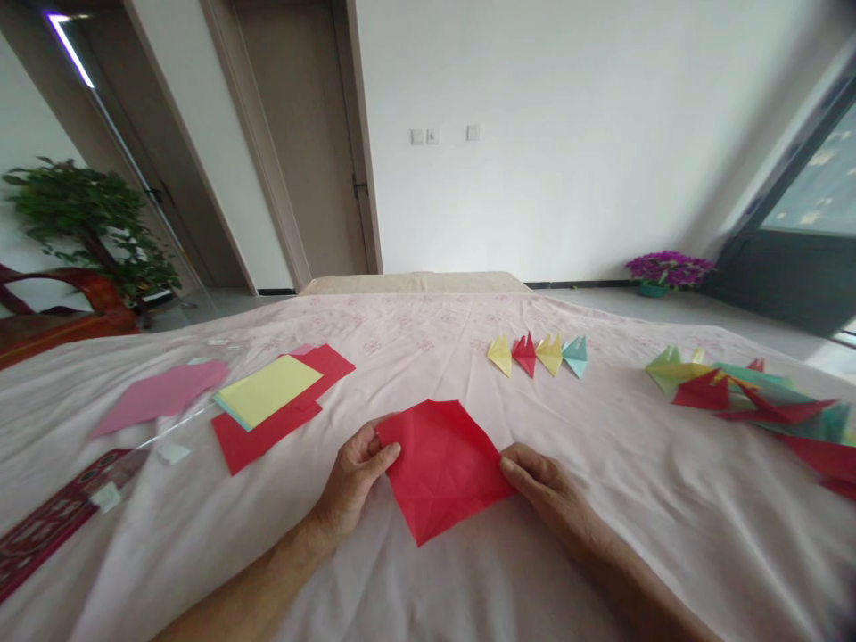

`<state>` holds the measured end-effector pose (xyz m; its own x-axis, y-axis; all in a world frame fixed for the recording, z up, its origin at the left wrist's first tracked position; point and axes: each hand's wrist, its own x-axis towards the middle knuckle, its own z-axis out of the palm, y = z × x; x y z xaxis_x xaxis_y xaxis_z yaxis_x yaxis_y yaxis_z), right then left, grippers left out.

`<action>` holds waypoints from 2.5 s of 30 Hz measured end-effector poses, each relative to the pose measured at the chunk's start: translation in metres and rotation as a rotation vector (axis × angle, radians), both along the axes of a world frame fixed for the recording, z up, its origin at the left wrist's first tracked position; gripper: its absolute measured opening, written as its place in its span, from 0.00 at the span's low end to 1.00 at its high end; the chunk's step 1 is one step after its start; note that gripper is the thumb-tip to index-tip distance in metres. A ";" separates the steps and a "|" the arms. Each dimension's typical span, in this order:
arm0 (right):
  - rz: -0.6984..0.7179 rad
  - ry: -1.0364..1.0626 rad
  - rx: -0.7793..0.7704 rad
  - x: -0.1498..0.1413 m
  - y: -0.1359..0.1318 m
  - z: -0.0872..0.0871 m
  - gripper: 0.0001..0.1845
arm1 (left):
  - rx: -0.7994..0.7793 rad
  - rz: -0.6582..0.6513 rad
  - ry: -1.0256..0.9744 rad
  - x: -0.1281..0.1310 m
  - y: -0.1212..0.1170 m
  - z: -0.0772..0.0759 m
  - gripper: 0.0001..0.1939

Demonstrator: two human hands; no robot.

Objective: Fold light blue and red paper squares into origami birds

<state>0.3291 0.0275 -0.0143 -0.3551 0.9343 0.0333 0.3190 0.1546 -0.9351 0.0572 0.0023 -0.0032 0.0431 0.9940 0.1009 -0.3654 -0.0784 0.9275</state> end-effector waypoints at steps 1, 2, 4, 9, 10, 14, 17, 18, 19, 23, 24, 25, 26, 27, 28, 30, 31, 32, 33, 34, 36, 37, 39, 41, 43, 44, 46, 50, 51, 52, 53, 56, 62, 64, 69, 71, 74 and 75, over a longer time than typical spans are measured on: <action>0.009 -0.005 0.011 0.000 0.000 0.001 0.22 | -0.006 0.007 0.017 -0.001 0.000 0.000 0.22; 0.011 -0.012 0.024 -0.001 -0.001 0.002 0.21 | -0.013 0.021 0.046 -0.002 0.000 -0.001 0.21; 0.003 -0.034 0.062 -0.001 -0.001 0.003 0.20 | -0.016 0.064 0.127 -0.004 0.000 -0.004 0.17; -0.058 -0.100 0.268 -0.001 0.000 -0.001 0.13 | -0.039 0.109 0.224 -0.009 0.002 -0.018 0.12; -0.077 -0.119 0.335 -0.001 0.000 -0.002 0.10 | -0.049 0.114 0.219 -0.010 0.003 -0.020 0.12; -0.173 -0.182 0.666 -0.002 -0.006 0.001 0.07 | 0.003 0.143 0.184 -0.008 0.001 -0.016 0.11; -0.224 -0.165 0.886 -0.006 -0.015 0.011 0.12 | 0.190 0.191 0.194 -0.007 -0.004 -0.005 0.05; -0.226 -0.155 0.937 -0.008 -0.017 0.014 0.14 | 0.256 0.204 0.228 -0.007 -0.006 -0.002 0.03; -0.222 -0.151 0.979 -0.009 -0.019 0.017 0.17 | 0.312 0.210 0.279 -0.007 -0.008 0.001 0.01; -0.160 -0.252 1.053 -0.009 -0.020 0.018 0.22 | 0.456 0.176 0.548 -0.012 -0.007 -0.003 0.07; -0.141 -0.299 1.049 -0.008 -0.019 0.015 0.21 | 0.480 0.174 0.602 -0.015 -0.005 -0.007 0.10; -0.121 -0.344 1.040 -0.007 -0.017 0.012 0.21 | 0.500 0.174 0.651 -0.017 -0.002 -0.010 0.12; -0.097 -0.386 1.030 -0.006 -0.016 0.010 0.20 | 0.523 0.174 0.696 -0.020 0.000 -0.013 0.15; -0.067 -0.421 1.020 -0.005 -0.016 0.007 0.19 | 0.559 0.169 0.749 -0.022 0.002 -0.015 0.18; -0.033 -0.448 1.010 -0.004 -0.016 0.005 0.19 | 0.601 0.153 0.809 -0.025 0.003 -0.017 0.21; 0.038 -0.483 0.986 -0.003 -0.018 0.003 0.20 | 0.703 0.088 0.941 -0.030 0.002 -0.019 0.26; 0.063 -0.489 0.971 -0.002 -0.020 0.003 0.20 | 0.747 0.043 1.003 -0.032 0.000 -0.019 0.27; 0.079 -0.485 0.954 -0.003 -0.022 0.003 0.20 | 0.780 0.004 1.051 -0.034 -0.003 -0.018 0.27; 0.087 -0.471 0.932 -0.003 -0.024 0.003 0.21 | 0.802 -0.026 1.086 -0.035 -0.005 -0.018 0.26; 0.093 -0.449 0.907 -0.004 -0.025 0.004 0.21 | 0.813 -0.048 1.111 -0.036 -0.007 -0.018 0.25; 0.105 -0.393 0.851 -0.007 -0.027 0.005 0.22 | 0.819 -0.072 1.132 -0.037 -0.009 -0.017 0.24; 0.117 -0.363 0.827 -0.008 -0.028 0.005 0.23 | 0.825 -0.076 1.128 -0.037 -0.009 -0.017 0.23; 0.150 -0.321 0.800 -0.012 -0.025 0.005 0.24 | 0.849 -0.089 1.101 -0.037 -0.005 -0.018 0.23; 0.169 -0.310 0.813 -0.014 -0.021 0.004 0.24 | 0.880 -0.100 1.072 -0.037 0.001 -0.020 0.23; 0.161 -0.339 0.850 -0.013 -0.017 0.002 0.24 | 0.889 -0.107 1.066 -0.036 0.005 -0.021 0.26; 0.154 -0.371 0.861 -0.012 -0.014 0.002 0.24 | 0.881 -0.110 1.077 -0.036 0.006 -0.022 0.29; 0.166 -0.456 0.849 -0.009 -0.012 0.001 0.25 | 0.850 -0.128 1.120 -0.036 0.006 -0.021 0.33; 0.262 -0.562 0.767 -0.005 -0.013 0.004 0.29 | 0.795 -0.202 1.247 -0.033 -0.003 -0.015 0.30; 0.276 -0.571 0.754 -0.004 -0.014 0.005 0.29 | 0.793 -0.214 1.269 -0.032 -0.005 -0.013 0.28; 0.280 -0.581 0.746 -0.004 -0.015 0.006 0.30 | 0.796 -0.228 1.290 -0.031 -0.006 -0.011 0.26; 0.274 -0.593 0.746 -0.004 -0.015 0.007 0.30 | 0.801 -0.241 1.307 -0.030 -0.007 -0.009 0.25; 0.229 -0.644 0.793 -0.004 -0.017 0.009 0.32 | 0.807 -0.273 1.362 -0.028 -0.008 -0.004 0.21; 0.249 -0.656 0.831 -0.002 -0.019 0.015 0.19 | 0.802 -0.273 1.375 -0.030 -0.009 -0.003 0.19; 0.262 -0.620 0.774 -0.002 -0.018 0.015 0.14 | 0.808 -0.238 1.325 -0.031 -0.009 -0.005 0.17; 0.215 -0.503 0.650 -0.004 -0.009 0.010 0.12 | 0.717 -0.090 1.189 -0.028 -0.007 -0.009 0.10; 0.167 -0.486 0.595 -0.007 -0.004 0.009 0.16 | 0.651 -0.013 1.201 -0.026 -0.005 -0.010 0.10; 0.092 -0.533 0.543 -0.013 0.001 0.007 0.18 | 0.550 0.082 1.271 -0.025 -0.002 -0.012 0.11; 0.076 -0.555 0.534 -0.015 0.002 0.007 0.19 | 0.517 0.102 1.297 -0.024 -0.001 -0.013 0.12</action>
<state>0.3140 0.0292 -0.0069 -0.5138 0.8139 0.2712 0.6900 0.5799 -0.4332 0.0328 0.0012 -0.0167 0.3175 0.8612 0.3970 0.7476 -0.4849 0.4539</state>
